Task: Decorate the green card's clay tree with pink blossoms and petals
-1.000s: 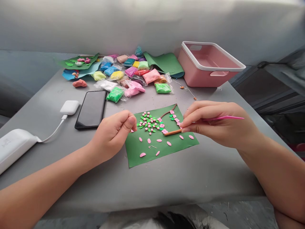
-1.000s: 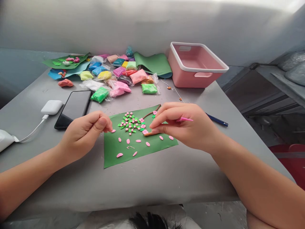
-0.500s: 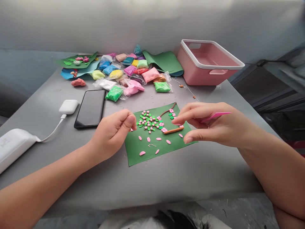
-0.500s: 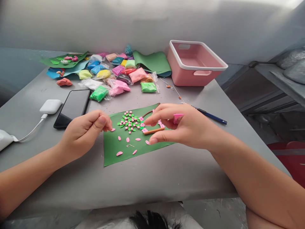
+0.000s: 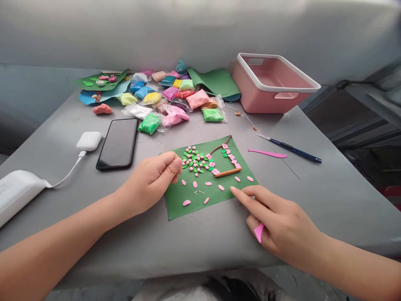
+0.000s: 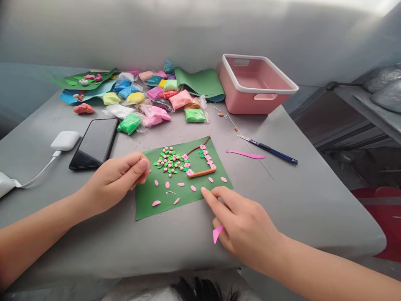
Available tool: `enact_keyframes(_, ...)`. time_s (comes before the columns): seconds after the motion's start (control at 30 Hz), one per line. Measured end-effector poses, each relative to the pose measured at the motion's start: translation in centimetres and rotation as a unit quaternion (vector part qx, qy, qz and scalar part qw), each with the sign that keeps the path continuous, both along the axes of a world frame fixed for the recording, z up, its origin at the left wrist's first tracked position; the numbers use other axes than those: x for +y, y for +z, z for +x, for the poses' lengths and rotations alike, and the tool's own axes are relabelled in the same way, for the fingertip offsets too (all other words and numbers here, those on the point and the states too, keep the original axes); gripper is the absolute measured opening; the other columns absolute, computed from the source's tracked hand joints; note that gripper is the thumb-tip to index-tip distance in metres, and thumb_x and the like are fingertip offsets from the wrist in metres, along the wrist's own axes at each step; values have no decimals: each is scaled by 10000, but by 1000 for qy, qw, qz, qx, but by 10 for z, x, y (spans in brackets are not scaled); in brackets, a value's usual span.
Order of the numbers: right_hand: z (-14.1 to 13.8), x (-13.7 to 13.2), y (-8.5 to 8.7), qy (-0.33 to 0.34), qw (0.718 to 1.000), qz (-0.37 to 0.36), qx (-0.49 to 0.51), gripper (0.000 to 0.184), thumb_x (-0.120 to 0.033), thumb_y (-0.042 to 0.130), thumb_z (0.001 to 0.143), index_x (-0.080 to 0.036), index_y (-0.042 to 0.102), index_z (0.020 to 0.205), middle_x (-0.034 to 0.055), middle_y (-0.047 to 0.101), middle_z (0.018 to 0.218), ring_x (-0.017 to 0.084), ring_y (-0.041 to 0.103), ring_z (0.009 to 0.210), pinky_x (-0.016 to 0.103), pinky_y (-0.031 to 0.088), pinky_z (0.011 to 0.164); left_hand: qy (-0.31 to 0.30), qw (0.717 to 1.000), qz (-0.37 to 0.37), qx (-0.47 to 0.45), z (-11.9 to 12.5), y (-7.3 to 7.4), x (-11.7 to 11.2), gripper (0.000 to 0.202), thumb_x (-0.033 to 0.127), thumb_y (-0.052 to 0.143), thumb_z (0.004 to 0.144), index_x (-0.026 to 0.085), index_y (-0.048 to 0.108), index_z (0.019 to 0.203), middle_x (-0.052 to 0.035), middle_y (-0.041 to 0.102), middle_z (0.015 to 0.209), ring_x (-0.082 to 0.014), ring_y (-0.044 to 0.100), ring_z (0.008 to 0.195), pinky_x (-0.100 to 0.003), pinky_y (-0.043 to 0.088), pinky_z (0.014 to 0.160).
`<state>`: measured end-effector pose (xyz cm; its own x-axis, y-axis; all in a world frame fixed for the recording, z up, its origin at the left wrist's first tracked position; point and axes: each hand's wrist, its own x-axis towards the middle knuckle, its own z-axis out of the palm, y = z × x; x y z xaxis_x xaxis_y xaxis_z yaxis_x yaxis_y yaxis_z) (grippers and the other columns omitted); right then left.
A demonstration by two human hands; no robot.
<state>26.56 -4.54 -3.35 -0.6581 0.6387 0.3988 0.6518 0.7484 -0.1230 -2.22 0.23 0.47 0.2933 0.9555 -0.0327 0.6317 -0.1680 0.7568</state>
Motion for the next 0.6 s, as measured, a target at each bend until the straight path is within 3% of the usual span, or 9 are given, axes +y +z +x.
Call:
enact_keyframes(0.13, -2, -3, 0, -8, 999, 34, -22, 648, -15, 423, 795, -125, 485, 1430, 115, 678, 983, 219, 691, 792, 299, 585, 591, -11, 1000, -6, 11, 0, -1, 0, 407, 464, 376, 977, 226, 483, 665, 32, 496, 574, -132, 446, 507, -252, 371, 488)
enact_keyframes(0.33, -4, 0, 5, 8, 996, 26, -80, 527, -16, 414, 743, -39, 614, 1230, 138, 670, 935, 195, 663, 687, 292, 569, 536, -10, 1000, -20, 9, 1, 0, 0, 398, 477, 378, 969, 228, 471, 673, 34, 509, 592, -134, 451, 521, -254, 377, 503)
enact_keyframes(0.43, -2, -1, 4, 3, 997, 8, -76, 563, -23, 422, 752, -80, 584, 1288, 129, 662, 962, 198, 660, 700, 292, 556, 522, -11, 1000, -23, 12, 1, 0, 0, 401, 481, 380, 964, 230, 469, 665, 33, 505, 584, -138, 437, 517, -259, 365, 497)
enact_keyframes(0.6, 3, -2, 2, -26, 998, -54, 11, 660, 24, 394, 808, -182, 456, 1433, 94, 624, 1033, 138, 621, 679, 246, 527, 535, -17, 999, -28, 18, 1, 0, 0, 393, 466, 380, 965, 226, 482, 672, 36, 489, 573, -137, 425, 516, -258, 349, 497)
